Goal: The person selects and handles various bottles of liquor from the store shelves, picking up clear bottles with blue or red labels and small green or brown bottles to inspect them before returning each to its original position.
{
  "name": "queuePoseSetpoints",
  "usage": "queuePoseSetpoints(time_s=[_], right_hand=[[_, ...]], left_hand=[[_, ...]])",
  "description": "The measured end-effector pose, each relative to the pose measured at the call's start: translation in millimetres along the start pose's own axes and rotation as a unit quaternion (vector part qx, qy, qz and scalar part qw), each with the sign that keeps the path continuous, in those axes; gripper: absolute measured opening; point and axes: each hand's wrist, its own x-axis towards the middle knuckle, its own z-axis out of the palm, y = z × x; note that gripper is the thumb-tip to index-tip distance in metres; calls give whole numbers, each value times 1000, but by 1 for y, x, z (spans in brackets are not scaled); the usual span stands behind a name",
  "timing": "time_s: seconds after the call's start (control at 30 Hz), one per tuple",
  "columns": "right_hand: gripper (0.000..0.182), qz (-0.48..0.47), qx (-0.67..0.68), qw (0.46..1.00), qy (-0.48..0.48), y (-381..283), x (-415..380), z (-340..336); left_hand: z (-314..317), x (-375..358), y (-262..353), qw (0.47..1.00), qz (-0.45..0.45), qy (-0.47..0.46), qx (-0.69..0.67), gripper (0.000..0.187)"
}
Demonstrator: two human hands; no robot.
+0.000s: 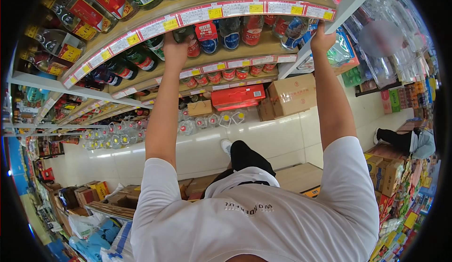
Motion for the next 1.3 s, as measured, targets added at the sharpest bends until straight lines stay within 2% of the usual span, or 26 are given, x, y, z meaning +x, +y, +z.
queuePoseSetpoints(time_s=[0.13,0.23,0.33,0.43,0.53,0.63,0.73,0.93,0.97,1.07,1.17,1.23,1.3], right_hand=[[41,1,-14,1000,-6,9,5,-3],[42,2,-23,1000,-5,8,5,-4],[41,5,-21,1000,2,2,1,-2],[40,5,2,1000,0,-1,0,0],[40,-4,24,1000,-11,1,1,-1],[40,-8,30,999,-13,5,2,-1],[41,-10,21,1000,-12,7,3,-1],[42,0,24,1000,-8,8,3,0],[42,3,36,999,-6,8,2,-1],[42,12,32,999,-15,17,6,-3],[40,-14,2,1000,3,19,9,-2],[40,6,10,1000,-5,10,3,-3],[39,1,17,1000,-6,17,6,-3]], left_hand=[[-4,2,-2,1000,3,5,24,52],[-5,7,-20,997,-33,-15,-61,50],[-3,7,-17,999,20,8,-48,50],[-2,9,-19,1000,22,17,-12,47],[-2,14,-29,995,3,9,98,45],[0,13,-32,995,14,20,100,46],[5,11,-49,999,-40,6,3,46],[4,-12,5,991,12,56,117,56],[6,-19,23,996,-20,64,63,60],[12,-51,36,972,89,153,154,57],[30,-105,60,989,79,102,69,48],[64,-130,71,997,20,-51,-50,45],[111,-128,93,989,24,-114,-86,49]])
